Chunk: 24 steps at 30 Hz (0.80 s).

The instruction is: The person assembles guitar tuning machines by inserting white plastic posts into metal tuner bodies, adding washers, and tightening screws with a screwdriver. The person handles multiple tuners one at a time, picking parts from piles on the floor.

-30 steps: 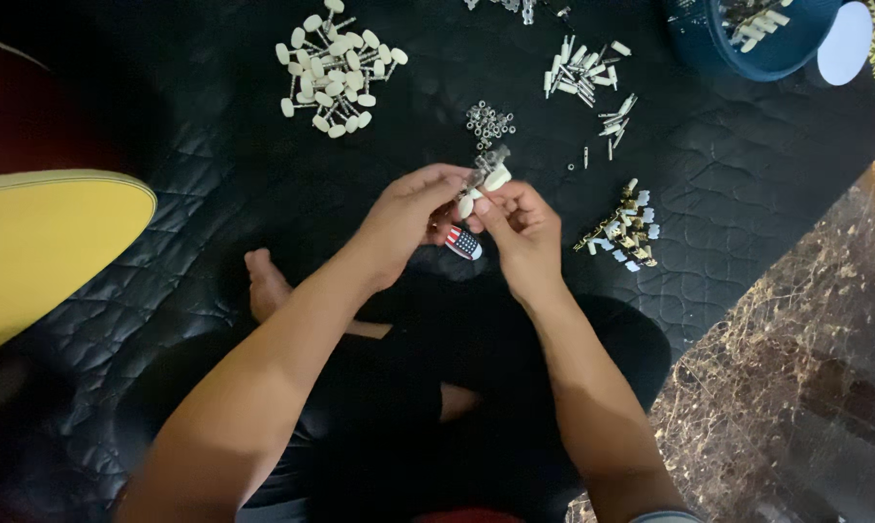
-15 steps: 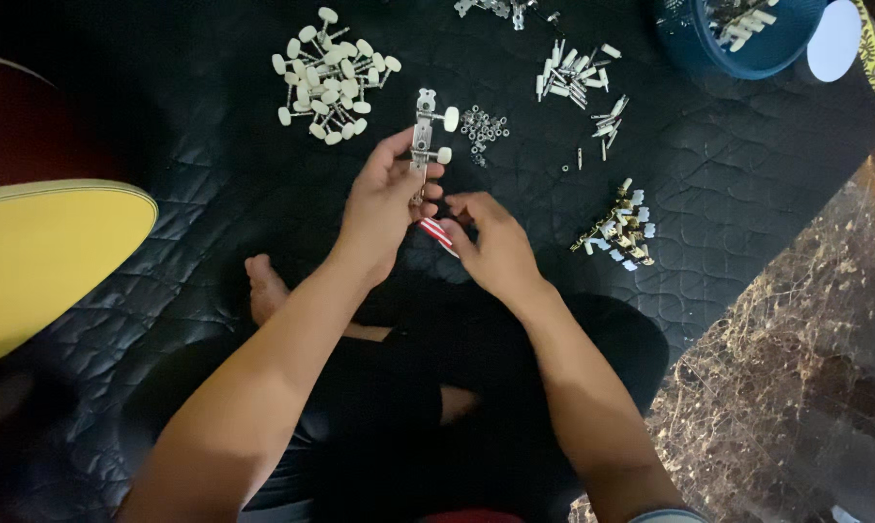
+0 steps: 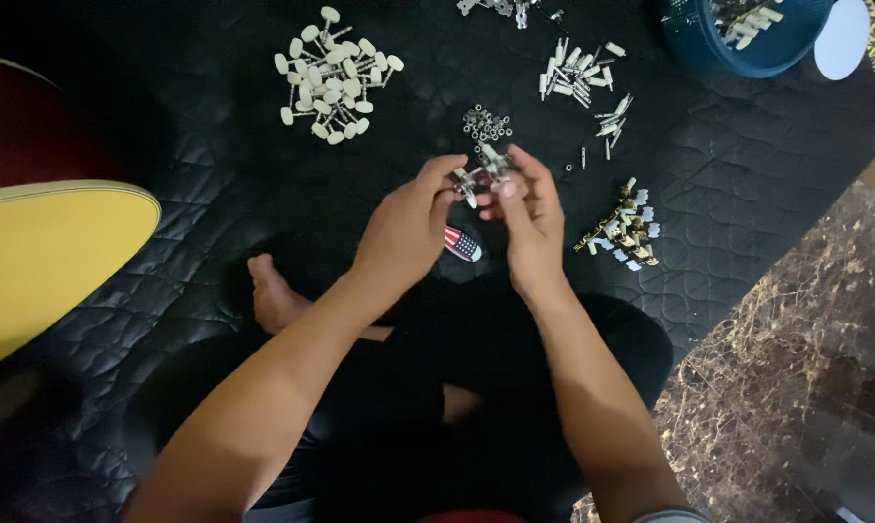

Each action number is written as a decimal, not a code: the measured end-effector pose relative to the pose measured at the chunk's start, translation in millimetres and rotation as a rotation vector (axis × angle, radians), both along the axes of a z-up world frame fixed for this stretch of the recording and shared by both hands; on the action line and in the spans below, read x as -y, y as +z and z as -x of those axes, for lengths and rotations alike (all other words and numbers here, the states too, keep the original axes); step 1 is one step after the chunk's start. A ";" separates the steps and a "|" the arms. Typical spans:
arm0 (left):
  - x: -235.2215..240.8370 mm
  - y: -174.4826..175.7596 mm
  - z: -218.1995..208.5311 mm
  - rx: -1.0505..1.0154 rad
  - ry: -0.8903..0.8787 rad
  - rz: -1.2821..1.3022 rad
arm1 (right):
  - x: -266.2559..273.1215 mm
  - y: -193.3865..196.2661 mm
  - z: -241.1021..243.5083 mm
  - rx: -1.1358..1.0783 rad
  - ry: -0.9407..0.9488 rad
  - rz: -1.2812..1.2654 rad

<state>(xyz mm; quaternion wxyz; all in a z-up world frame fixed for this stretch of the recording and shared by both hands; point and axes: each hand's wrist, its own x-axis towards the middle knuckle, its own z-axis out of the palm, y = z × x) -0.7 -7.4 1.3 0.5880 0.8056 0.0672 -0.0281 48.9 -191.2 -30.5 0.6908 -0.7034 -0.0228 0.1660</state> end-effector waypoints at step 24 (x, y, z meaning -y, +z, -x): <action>-17.3 14.6 -6.8 -0.208 -0.140 -0.238 | 11.1 -13.0 -9.7 0.053 0.067 -0.027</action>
